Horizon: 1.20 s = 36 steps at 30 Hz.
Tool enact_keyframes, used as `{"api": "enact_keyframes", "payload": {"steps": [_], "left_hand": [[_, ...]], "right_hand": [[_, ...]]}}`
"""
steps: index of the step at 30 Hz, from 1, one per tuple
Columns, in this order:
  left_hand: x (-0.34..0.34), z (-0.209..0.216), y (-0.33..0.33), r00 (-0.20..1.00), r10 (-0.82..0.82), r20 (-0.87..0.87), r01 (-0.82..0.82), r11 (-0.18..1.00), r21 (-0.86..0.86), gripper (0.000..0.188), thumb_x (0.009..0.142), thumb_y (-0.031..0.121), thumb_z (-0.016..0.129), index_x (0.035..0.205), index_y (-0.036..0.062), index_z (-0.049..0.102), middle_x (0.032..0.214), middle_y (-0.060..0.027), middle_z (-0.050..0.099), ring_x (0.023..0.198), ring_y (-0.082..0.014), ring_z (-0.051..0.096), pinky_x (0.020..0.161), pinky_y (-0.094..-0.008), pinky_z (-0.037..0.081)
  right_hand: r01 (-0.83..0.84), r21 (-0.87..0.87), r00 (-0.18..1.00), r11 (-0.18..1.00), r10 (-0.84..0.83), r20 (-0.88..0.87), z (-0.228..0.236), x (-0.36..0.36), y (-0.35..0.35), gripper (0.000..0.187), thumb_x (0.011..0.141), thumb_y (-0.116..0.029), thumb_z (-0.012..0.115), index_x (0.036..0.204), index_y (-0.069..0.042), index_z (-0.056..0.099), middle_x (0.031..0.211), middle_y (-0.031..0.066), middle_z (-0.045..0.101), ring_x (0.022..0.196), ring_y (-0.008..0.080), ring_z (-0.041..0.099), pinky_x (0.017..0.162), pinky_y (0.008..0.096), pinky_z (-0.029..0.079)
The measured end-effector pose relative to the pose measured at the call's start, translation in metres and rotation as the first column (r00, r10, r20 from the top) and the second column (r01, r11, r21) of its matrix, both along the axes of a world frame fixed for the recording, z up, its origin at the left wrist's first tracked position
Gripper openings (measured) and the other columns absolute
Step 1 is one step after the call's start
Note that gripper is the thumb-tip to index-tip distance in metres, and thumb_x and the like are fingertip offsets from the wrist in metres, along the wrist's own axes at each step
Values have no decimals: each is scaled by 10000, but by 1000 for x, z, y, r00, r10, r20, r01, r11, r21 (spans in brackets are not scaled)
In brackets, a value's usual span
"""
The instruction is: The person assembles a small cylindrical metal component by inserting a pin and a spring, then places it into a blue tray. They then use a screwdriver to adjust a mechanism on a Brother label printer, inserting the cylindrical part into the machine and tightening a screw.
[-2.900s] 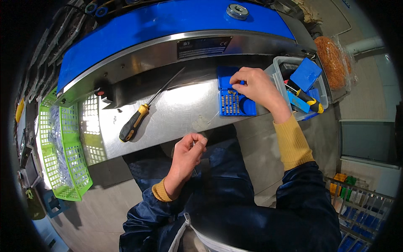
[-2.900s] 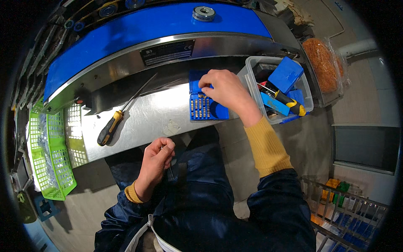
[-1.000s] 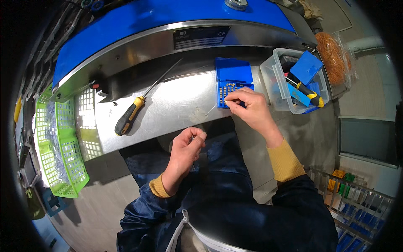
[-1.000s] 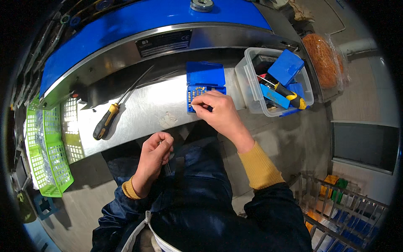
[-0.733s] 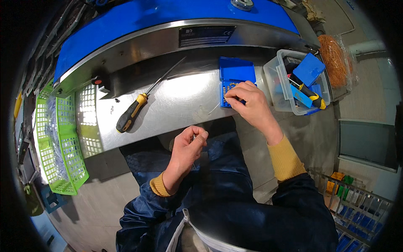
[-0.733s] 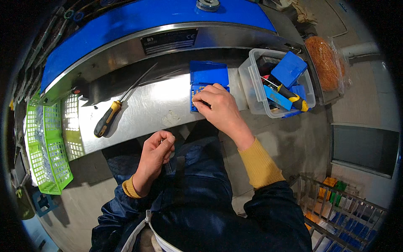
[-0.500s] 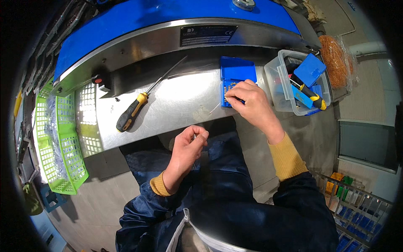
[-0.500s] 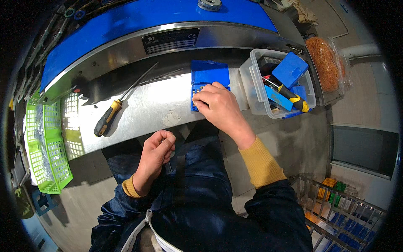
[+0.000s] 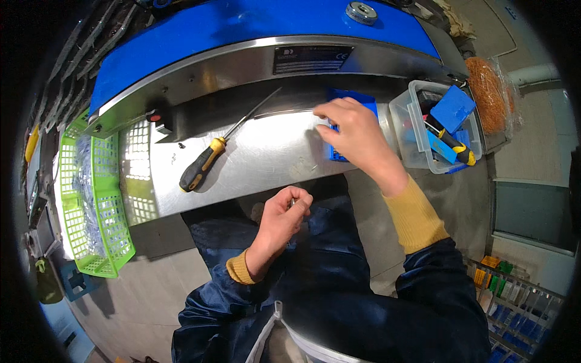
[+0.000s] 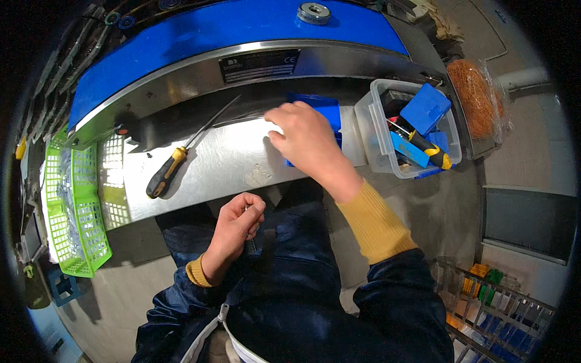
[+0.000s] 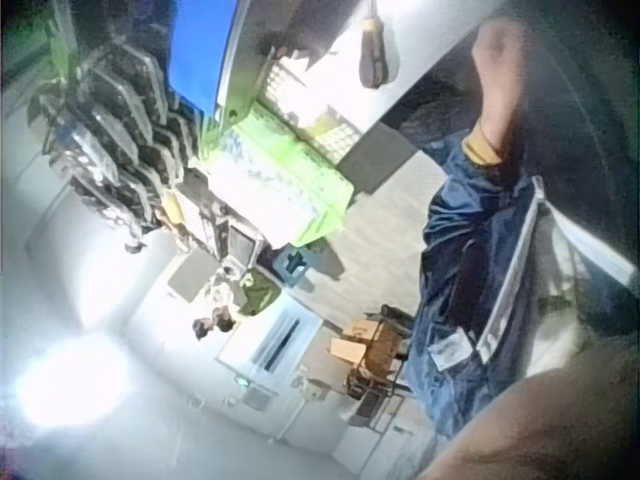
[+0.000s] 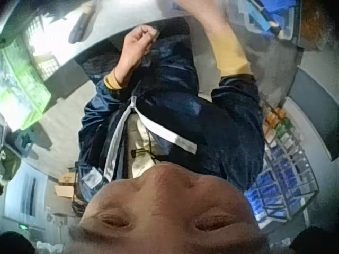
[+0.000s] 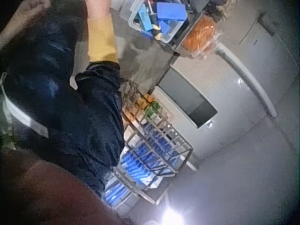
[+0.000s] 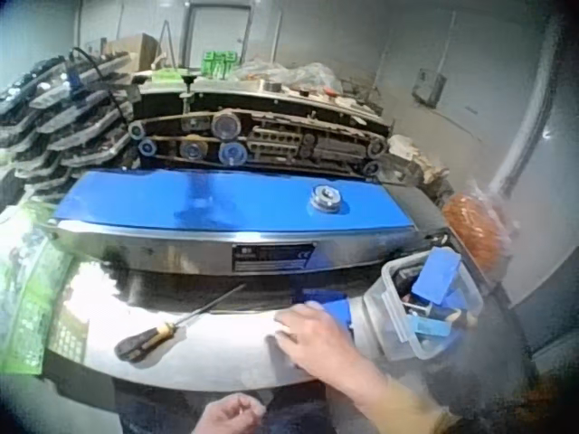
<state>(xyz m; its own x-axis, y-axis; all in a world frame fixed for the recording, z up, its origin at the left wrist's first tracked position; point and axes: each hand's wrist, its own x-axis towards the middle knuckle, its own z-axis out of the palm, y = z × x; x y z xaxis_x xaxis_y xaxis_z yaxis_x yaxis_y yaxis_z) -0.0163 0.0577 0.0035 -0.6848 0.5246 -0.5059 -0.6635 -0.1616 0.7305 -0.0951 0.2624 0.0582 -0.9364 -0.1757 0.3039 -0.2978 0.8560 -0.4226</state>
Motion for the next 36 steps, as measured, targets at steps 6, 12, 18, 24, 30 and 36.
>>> {"api": "enact_keyframes", "payload": {"steps": [6,12,18,24,30,36], "left_hand": [[0,0,-7,999,33,-8,-33,999,15,91,959,144,601,963,54,587,727,9,552,517,-28,410,452,-175,303],[2,0,-10,999,43,3,-43,999,32,88,963,140,593,962,53,584,740,10,550,520,-29,410,456,-176,309],[3,2,-13,998,62,20,-62,998,-13,69,971,141,581,966,72,579,743,17,544,525,-33,407,464,-174,310],[9,0,-2,1000,-1,9,1,1000,10,100,952,165,619,958,69,592,743,32,550,540,-4,413,467,-167,304],[14,1,2,999,-37,-15,37,999,-40,87,964,153,597,945,70,576,736,19,543,537,-26,419,469,-175,314],[14,1,1,999,-45,8,45,997,-67,82,972,154,585,948,77,571,735,15,543,529,-36,416,472,-183,320]], "right_hand": [[-77,361,996,929,90,-18,-20,-47,-35,112,746,-27,632,857,-31,616,837,113,648,866,311,625,759,420,517],[-214,423,977,880,201,76,-11,-54,-39,155,736,0,619,889,-25,620,852,118,635,802,315,629,736,401,531],[-62,-469,997,881,39,-60,49,-7,31,197,866,-20,628,1062,-15,645,986,76,654,896,136,621,786,256,508],[161,-748,987,644,-98,128,21,47,60,169,943,-35,597,1100,12,555,1053,112,651,963,150,626,857,283,521],[253,-672,967,696,-196,161,-16,57,63,167,933,-48,621,1081,13,573,953,66,652,859,90,615,770,238,510],[345,-693,937,633,-281,209,-23,50,65,185,941,-61,608,1097,21,552,947,97,653,875,169,684,735,268,570]]}}
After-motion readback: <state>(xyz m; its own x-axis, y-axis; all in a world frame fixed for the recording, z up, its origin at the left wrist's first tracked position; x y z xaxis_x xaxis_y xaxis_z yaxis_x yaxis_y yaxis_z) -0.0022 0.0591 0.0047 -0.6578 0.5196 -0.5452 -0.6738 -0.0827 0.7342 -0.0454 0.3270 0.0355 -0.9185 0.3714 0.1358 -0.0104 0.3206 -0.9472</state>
